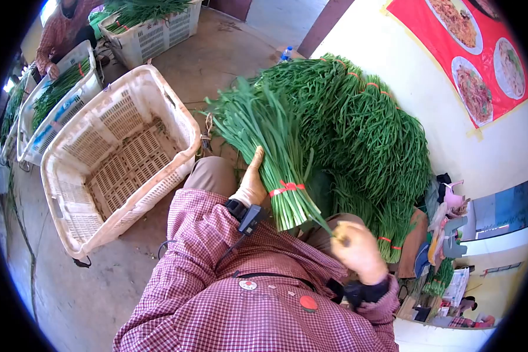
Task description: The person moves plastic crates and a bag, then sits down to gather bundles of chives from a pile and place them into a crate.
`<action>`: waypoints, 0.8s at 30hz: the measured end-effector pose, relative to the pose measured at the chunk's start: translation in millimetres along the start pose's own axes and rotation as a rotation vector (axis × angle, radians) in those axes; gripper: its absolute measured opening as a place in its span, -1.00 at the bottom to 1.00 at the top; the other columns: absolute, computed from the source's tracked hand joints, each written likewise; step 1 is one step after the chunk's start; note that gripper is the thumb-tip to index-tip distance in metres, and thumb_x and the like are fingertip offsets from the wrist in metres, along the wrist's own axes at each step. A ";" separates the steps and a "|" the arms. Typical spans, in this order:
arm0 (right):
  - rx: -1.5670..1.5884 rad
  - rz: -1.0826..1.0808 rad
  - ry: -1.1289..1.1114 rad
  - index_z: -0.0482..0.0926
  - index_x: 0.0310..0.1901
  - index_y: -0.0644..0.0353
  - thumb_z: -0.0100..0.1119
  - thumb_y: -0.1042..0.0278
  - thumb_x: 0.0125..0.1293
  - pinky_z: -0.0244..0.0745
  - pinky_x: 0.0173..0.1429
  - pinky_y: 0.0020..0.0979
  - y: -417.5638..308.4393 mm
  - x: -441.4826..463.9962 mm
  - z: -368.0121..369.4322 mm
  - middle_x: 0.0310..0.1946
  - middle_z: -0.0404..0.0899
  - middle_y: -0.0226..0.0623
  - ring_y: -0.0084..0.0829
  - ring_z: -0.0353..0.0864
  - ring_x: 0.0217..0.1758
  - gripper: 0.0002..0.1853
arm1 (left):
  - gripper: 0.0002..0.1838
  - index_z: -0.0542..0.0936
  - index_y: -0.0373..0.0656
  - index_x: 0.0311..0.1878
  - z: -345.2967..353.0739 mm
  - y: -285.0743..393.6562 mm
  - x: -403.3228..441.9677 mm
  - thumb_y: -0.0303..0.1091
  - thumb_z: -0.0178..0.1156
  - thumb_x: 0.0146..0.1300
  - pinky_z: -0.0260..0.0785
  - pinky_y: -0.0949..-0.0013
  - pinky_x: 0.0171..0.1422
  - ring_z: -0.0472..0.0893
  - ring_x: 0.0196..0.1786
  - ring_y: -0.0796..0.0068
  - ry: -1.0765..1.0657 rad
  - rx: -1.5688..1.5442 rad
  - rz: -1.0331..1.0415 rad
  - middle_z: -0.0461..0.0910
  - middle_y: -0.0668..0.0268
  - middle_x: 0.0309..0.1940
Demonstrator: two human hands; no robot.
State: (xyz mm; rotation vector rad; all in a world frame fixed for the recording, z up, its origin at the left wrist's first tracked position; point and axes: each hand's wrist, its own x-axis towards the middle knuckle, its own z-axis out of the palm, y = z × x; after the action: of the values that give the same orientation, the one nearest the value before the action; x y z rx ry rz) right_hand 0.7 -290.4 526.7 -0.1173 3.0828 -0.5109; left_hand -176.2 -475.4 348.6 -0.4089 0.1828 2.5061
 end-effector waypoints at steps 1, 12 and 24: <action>0.045 0.060 0.029 0.51 -0.49 0.23 0.33 0.43 0.07 0.57 -0.04 -0.16 5.4 -11.3 -23.6 -0.35 0.64 -0.12 -0.06 0.67 -0.15 -0.84 | -0.33 0.47 -0.15 0.36 -6.9 1.0 5.7 0.18 0.17 0.41 0.39 -0.07 0.42 0.60 0.22 0.10 -0.073 -0.007 0.022 0.60 0.13 0.23; 0.255 0.238 -0.168 0.69 -0.19 0.24 0.35 0.33 0.27 0.56 0.08 -0.31 58.2 -54.2 -25.4 -0.12 0.71 -0.14 -0.22 0.70 -0.09 -0.83 | 0.32 0.29 -0.15 0.52 -29.9 13.1 13.1 0.77 0.11 -0.11 -0.05 -0.36 0.58 0.28 0.49 -0.23 -0.043 -0.147 -0.277 0.25 -0.08 0.51; 0.336 -0.178 0.244 0.63 0.13 0.15 0.37 0.43 0.27 0.54 0.26 -0.27 4.4 51.1 13.6 0.13 0.65 -0.13 -0.13 0.65 0.18 -0.63 | 0.34 0.28 -0.12 0.54 -54.1 16.7 21.8 0.82 0.00 -0.10 -0.11 -0.37 0.59 0.23 0.52 -0.22 -0.556 -0.503 -0.525 0.22 -0.05 0.53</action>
State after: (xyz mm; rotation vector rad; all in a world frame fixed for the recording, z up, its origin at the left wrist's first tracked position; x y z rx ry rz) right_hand -50.2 -294.5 512.3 -0.3500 3.1730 -1.1196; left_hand -189.3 -489.3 291.0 0.0640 -0.6941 2.0170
